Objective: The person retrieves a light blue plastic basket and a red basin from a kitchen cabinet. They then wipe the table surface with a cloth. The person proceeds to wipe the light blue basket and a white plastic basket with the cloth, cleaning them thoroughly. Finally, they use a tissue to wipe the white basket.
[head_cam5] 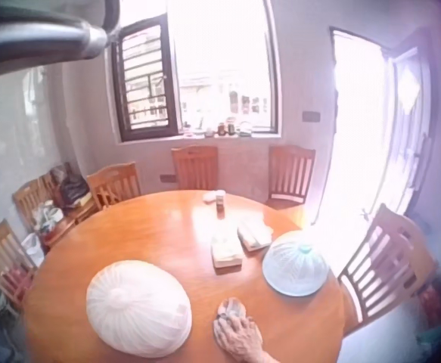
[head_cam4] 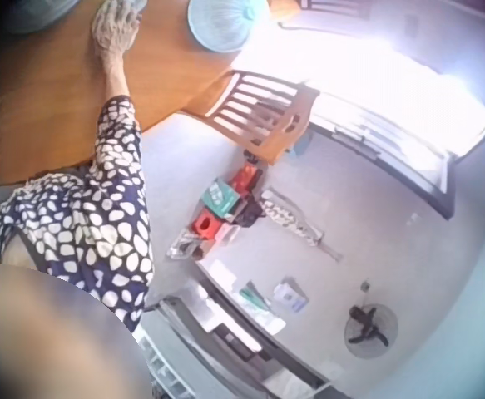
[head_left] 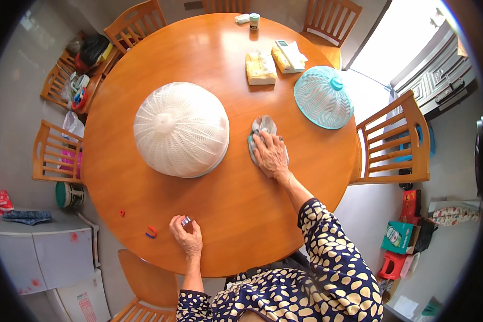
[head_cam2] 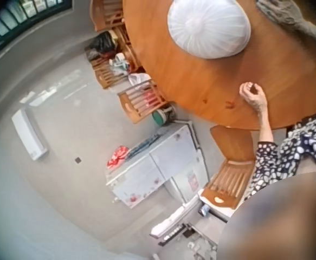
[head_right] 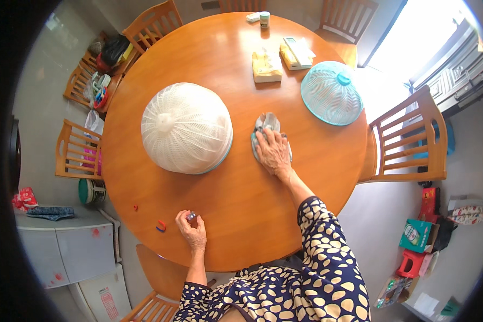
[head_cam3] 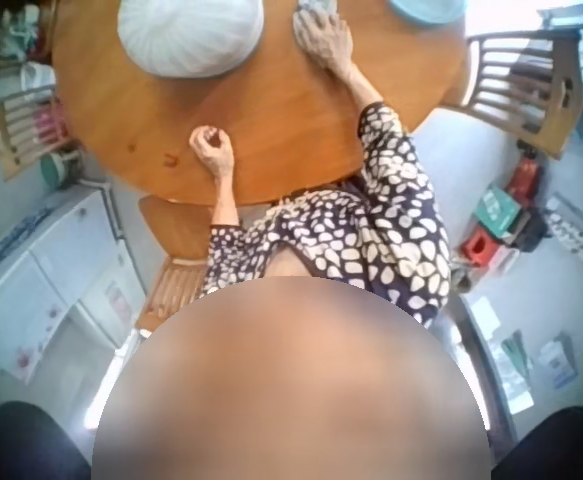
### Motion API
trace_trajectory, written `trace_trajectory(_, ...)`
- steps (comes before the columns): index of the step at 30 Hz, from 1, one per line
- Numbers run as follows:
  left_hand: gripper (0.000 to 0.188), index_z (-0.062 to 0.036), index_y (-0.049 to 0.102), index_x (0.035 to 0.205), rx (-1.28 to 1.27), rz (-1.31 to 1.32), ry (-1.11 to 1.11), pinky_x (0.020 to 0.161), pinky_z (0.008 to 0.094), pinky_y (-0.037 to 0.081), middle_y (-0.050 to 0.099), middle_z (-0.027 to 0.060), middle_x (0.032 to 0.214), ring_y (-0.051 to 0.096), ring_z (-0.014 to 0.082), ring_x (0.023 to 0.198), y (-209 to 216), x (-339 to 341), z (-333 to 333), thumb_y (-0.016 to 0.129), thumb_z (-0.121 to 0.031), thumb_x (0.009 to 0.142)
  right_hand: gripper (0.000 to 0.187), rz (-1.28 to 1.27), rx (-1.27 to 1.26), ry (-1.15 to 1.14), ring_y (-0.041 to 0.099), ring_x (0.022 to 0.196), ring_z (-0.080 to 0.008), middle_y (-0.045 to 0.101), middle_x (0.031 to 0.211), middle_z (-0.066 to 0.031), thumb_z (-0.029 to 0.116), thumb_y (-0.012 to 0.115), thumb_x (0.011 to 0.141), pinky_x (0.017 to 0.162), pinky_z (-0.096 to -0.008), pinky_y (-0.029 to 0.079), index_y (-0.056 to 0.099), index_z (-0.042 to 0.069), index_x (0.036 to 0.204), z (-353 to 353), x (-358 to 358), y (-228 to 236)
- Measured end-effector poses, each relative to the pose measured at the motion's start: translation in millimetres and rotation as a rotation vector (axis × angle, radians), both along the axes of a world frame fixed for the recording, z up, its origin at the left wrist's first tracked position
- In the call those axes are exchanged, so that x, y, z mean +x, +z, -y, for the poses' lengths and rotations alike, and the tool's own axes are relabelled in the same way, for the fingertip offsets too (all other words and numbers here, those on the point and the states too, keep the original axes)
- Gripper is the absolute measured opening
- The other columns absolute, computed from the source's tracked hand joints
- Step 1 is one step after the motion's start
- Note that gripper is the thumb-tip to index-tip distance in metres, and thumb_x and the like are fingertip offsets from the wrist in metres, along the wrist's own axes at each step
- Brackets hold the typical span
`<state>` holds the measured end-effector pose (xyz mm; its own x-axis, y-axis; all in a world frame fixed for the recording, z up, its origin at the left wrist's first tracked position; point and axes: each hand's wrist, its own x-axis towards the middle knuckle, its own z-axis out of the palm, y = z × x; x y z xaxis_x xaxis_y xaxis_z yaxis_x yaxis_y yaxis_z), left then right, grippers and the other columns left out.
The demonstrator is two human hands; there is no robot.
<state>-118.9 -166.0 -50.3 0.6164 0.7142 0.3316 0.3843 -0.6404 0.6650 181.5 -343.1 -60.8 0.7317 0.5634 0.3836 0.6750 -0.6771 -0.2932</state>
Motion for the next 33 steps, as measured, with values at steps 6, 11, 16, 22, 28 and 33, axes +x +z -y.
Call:
trace_trajectory(6,0.041,-0.0024,0.053,0.111,0.156,-0.132,0.060,0.090,0.0443,0.040,0.052,0.0167,0.115,0.047,0.0345,0.106,20,-2,35,0.070,-0.001,0.074,0.046,0.001,-0.042,-0.021,0.041,0.117,-0.0281,0.045,0.129,-0.0076,0.031,0.058,0.084,0.093,-0.0453,0.035,0.050,0.015,0.126,22,27,-4)
trace_trajectory(11,0.034,-0.0019,0.053,0.108,0.181,-0.065,0.127,0.090,0.0440,0.040,0.054,0.0160,0.113,0.049,0.0339,0.106,-7,-3,30,0.066,0.002,0.077,0.052,0.013,-0.166,0.109,0.043,0.117,-0.0281,0.045,0.132,-0.0062,0.033,0.061,0.081,0.091,-0.0437,0.036,0.051,0.015,0.128,57,-13,18)
trace_trajectory(16,0.038,-0.0028,0.051,0.111,0.146,0.001,0.180,0.091,0.0443,0.039,0.053,0.0169,0.113,0.049,0.0348,0.106,-7,4,18,0.068,-0.001,0.076,0.055,-0.078,-0.146,0.327,0.039,0.119,-0.0304,0.041,0.136,-0.0088,0.031,0.063,0.078,0.090,-0.0462,0.035,0.051,0.012,0.128,64,-67,24)
trace_trajectory(22,0.072,-0.0080,0.043,0.127,0.138,-0.124,0.330,0.093,0.0482,0.038,0.046,0.0147,0.123,0.043,0.0352,0.112,2,-12,34,0.081,-0.017,0.066,0.063,-0.134,-0.235,0.568,0.035,0.124,-0.0319,0.034,0.142,-0.0150,0.033,0.064,0.077,0.093,-0.0464,0.032,0.046,0.010,0.133,53,-121,23)
trace_trajectory(28,0.064,-0.0096,0.047,0.128,-0.045,-0.120,0.430,0.080,0.0368,0.048,0.044,0.0141,0.114,0.050,0.0282,0.100,7,-18,39,0.077,-0.010,0.072,0.057,-0.141,-0.199,0.704,0.036,0.122,-0.0314,0.036,0.140,-0.0151,0.027,0.063,0.080,0.092,-0.0468,0.034,0.045,0.009,0.131,-12,-137,30)
trace_trajectory(33,0.049,-0.0102,0.057,0.117,-0.084,-0.042,0.474,0.074,0.0390,0.051,0.048,0.0130,0.104,0.055,0.0305,0.093,3,-5,28,0.076,-0.009,0.072,0.056,-0.101,-0.129,0.784,0.040,0.118,-0.0307,0.041,0.136,-0.0128,0.027,0.065,0.078,0.090,-0.0457,0.035,0.048,0.010,0.129,-45,-146,27)
